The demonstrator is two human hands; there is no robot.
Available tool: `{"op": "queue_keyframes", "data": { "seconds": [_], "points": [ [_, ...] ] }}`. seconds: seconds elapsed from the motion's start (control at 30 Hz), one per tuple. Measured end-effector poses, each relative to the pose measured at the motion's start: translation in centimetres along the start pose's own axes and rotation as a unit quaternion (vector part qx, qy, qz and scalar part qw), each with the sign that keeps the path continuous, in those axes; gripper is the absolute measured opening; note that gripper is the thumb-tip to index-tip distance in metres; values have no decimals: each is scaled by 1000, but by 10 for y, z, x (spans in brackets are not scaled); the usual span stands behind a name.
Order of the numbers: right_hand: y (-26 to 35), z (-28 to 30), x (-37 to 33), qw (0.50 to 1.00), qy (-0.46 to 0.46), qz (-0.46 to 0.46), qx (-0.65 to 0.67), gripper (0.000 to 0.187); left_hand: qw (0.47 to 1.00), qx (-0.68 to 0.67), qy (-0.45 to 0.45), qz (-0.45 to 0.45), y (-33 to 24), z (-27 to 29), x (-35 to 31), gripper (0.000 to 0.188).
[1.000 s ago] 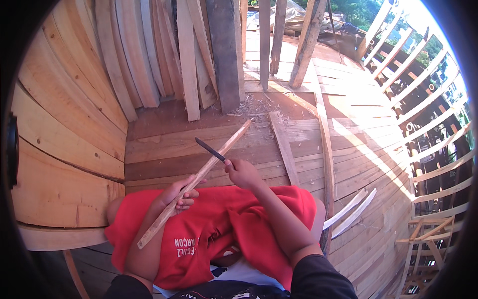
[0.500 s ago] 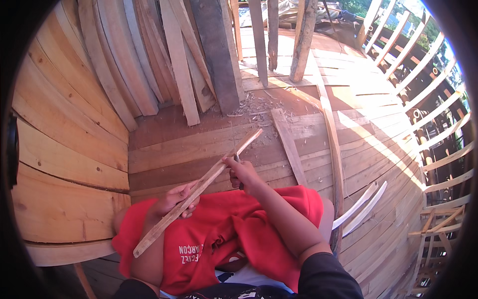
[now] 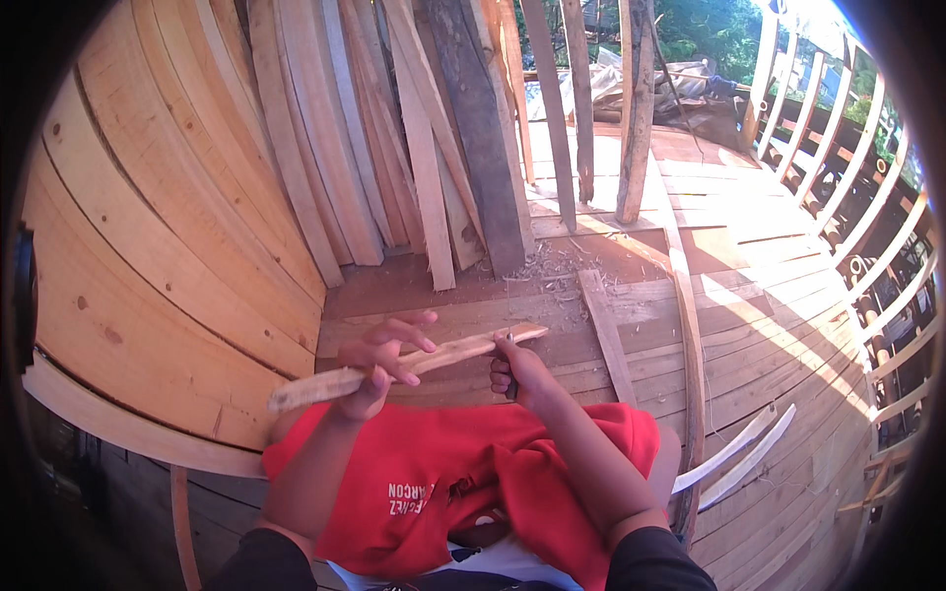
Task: The person sits on the floor of a wooden workshop and carves a long, thin piece of wood using a small knife. They hold the wood in their left hand and use the knife in their right hand to shave off thin strips of wood, gradually shaping the piece.
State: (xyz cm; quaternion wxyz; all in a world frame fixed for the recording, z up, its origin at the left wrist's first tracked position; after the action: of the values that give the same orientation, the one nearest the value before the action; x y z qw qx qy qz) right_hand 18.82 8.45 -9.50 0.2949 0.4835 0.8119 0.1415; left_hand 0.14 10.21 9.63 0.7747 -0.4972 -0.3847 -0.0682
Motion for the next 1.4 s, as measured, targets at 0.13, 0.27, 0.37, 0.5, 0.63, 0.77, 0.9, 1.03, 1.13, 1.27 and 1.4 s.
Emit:
{"op": "queue_keyframes", "data": {
  "seconds": [0.13,0.27,0.37,0.5,0.63,0.77,0.9,1.03,1.13,1.27,1.4],
  "points": [
    [0,-24,-18,988,-31,62,-141,29,989,-133,-65,-6,-7,12,-1,48],
    [7,-18,-24,925,-34,91,-367,24,982,-109,-136,-75,-8,15,-4,50],
    [4,3,-18,876,-80,101,-464,26,982,-85,-150,-75,-2,16,-15,49],
    [7,0,-14,858,-99,117,-490,28,981,-62,-174,-54,13,16,-16,52],
    [10,-9,-6,861,-60,100,-496,39,971,-129,-198,-30,34,24,-31,53],
    [9,12,5,769,-210,69,-600,61,986,-102,-129,-22,39,30,-25,55],
    [17,-14,6,737,-273,17,-618,67,991,-58,-115,-43,35,33,-22,55],
    [20,22,9,701,-345,15,-624,60,987,-71,-126,-69,31,22,-15,55],
    [27,93,13,694,-362,-5,-622,59,985,-81,-129,-84,33,10,-5,53],
    [27,-21,3,744,-280,-22,-606,58,987,-56,-128,-85,29,17,-6,51],
    [28,8,4,750,-287,2,-596,54,990,-76,-80,-84,32,16,2,50]
  ]
}}
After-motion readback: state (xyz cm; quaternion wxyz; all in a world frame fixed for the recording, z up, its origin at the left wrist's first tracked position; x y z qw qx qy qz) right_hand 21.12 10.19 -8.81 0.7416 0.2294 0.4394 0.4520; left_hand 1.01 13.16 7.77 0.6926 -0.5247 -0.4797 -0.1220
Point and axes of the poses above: each hand's wrist, its own x-axis towards the middle knuckle, its own z-axis out of the back of the hand, y = z × x, the point moved 5 cm from there along x, towards the middle knuckle, and after that the axes turned 13 degrees about y, right-handed, at the moved point
